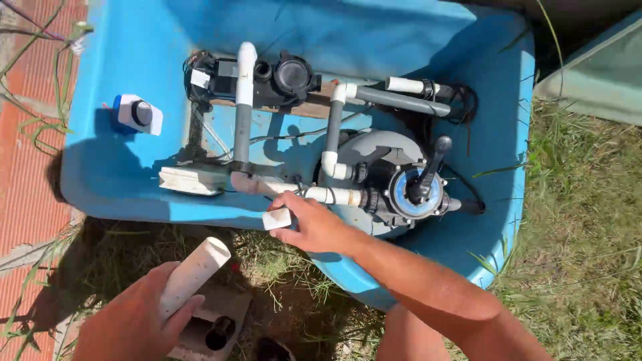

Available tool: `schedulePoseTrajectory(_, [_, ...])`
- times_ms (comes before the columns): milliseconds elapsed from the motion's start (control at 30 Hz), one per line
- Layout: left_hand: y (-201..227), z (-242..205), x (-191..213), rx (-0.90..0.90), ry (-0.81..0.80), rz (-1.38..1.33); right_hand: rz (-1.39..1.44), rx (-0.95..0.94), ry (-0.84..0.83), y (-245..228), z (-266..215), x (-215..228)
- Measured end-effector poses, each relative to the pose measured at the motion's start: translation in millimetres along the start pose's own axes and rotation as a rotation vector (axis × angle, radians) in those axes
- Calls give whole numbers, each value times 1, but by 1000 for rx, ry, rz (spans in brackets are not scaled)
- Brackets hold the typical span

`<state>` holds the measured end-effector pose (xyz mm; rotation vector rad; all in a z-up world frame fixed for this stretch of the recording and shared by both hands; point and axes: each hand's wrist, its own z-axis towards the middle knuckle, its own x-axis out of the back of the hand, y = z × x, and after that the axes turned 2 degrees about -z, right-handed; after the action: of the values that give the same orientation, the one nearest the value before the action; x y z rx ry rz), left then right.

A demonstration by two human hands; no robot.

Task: Repairing and assembling PVC pipes for a pool filtration system using solvent cement

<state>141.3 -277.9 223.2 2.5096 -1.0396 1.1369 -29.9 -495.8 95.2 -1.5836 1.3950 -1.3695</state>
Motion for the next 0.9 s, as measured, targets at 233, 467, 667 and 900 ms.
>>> schedulePoseTrajectory(233, [89,40,95,-101,-200,84,3,-128,475,55,8,135])
schedulePoseTrajectory(467, [191,190,74,-736,129,-23,-128,-208,652,122,-11,208])
schedulePoseTrajectory(667, [253,253,71,-819,2,5,-247,-82,678,119,-25,210])
schedulePoseTrajectory(900, [272,263,76,-879,4,-15,-352,-234,728,118,-27,188])
